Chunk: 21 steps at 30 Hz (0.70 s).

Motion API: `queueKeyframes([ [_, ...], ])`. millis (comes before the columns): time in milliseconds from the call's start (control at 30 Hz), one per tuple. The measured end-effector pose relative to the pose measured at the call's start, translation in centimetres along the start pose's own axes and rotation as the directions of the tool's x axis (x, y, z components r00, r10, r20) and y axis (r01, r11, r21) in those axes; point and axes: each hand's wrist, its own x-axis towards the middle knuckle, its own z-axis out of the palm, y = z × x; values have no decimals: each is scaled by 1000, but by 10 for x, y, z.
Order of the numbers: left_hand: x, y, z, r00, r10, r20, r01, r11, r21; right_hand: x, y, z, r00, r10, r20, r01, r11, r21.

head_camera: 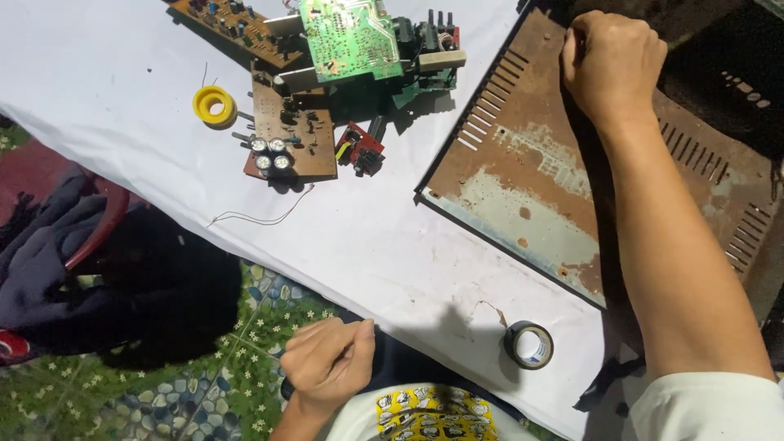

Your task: Assembling and securing electronic circuit boards and wiring inside a metal chassis using electrical tape.

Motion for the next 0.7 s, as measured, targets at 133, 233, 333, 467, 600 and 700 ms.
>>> queueKeyframes([
  [133, -3, -4, -2, 1000, -19, -8, 19, 1000, -2, 2, 3, 8, 1000, -23, 5, 24, 997, -75],
  [233, -2, -1, -4, 1000, -27, -16, 26, 999, -21, 0, 6, 12, 1000, -27, -14, 25, 995, -94],
  [333, -4, -2, -3, 1000, 4, 6, -3, 999, -40, -2, 5, 10, 1000, -2, -27, -1, 995, -103],
  [467, 0, 2, -2, 999, 1, 51, 3, 997, -75, -4, -4, 3, 997, 61, -55, -59, 997, 54],
  [600, -3, -1, 0, 999, -5, 47, 9, 996, -88, -7, -13, -4, 996, 77, -53, -65, 979, 194],
  [700, 0, 4, -1, 999, -23, 44, 27, 995, -93, -9, -12, 2, 993, 96, -67, -76, 964, 254],
])
